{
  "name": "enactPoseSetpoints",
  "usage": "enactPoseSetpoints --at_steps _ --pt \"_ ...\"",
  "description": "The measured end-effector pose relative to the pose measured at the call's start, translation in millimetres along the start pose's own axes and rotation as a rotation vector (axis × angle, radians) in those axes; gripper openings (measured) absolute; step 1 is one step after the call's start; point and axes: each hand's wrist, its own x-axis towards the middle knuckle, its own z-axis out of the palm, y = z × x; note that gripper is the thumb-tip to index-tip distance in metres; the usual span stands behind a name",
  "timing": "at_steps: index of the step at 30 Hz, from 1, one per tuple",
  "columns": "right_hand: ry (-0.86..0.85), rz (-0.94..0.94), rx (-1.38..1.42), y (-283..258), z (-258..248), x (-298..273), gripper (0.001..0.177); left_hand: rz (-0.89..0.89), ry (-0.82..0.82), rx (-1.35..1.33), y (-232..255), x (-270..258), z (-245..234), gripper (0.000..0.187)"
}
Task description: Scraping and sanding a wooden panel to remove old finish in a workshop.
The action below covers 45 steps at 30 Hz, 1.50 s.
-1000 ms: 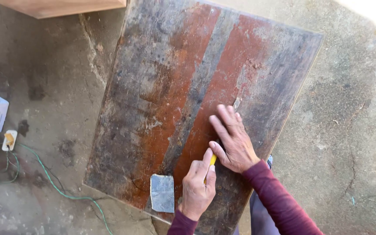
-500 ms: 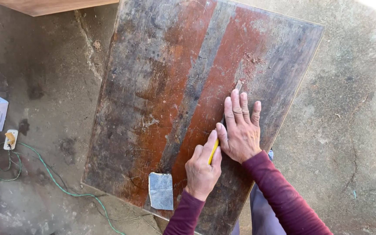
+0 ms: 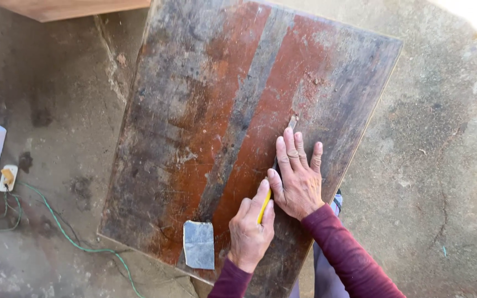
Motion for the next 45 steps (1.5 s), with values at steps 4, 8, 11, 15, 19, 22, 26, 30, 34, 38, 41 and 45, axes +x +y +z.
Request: enactPoseSetpoints --at_steps 4,8,11,15,19,22,26,30,34,38,41,45 --pt "0.026 0.035 -0.036 6 -4 20 0.067 0.039 0.013 -0.010 2 17 1 0.048" --pt "0.046 0.004 -0.053 3 -7 16 0.067 0.133 0.063 -0.007 5 19 -1 0.048" --pt "0.023 -0.002 -0.028 -2 -4 5 0.068 0.001 -0.024 0.016 7 8 -5 0.049" --pt "0.019 0.072 -0.041 4 -4 19 0.065 0.049 0.001 0.037 9 19 -1 0.049" --pt "0.008 0.034 -0.038 -4 -7 9 0.065 0.022 -0.018 0.014 14 12 -6 0.049" --pt "0.026 0.039 -0.028 -2 -3 6 0.065 -0.054 -0.059 0.017 11 9 -5 0.050" --pt "0.019 0.101 -0.076 3 -8 19 0.062 0.087 0.008 0.034 15 19 -4 0.048" --pt "0.029 0.049 -0.026 0 -9 7 0.064 -0.001 -0.030 0.040 20 13 -7 0.050" --pt "0.037 0.054 -0.041 2 -3 7 0.063 0.013 -0.040 0.013 13 12 -8 0.051" --pt "0.017 0.084 -0.042 -5 1 -5 0.062 0.083 0.007 -0.026 3 -3 -6 0.051" --pt "-0.006 0.055 -0.072 -2 8 -18 0.065 0.147 0.070 -0.065 -3 -7 0 0.048" --pt "0.015 0.103 -0.073 4 1 7 0.063 0.069 0.003 -0.010 0 7 3 0.048"
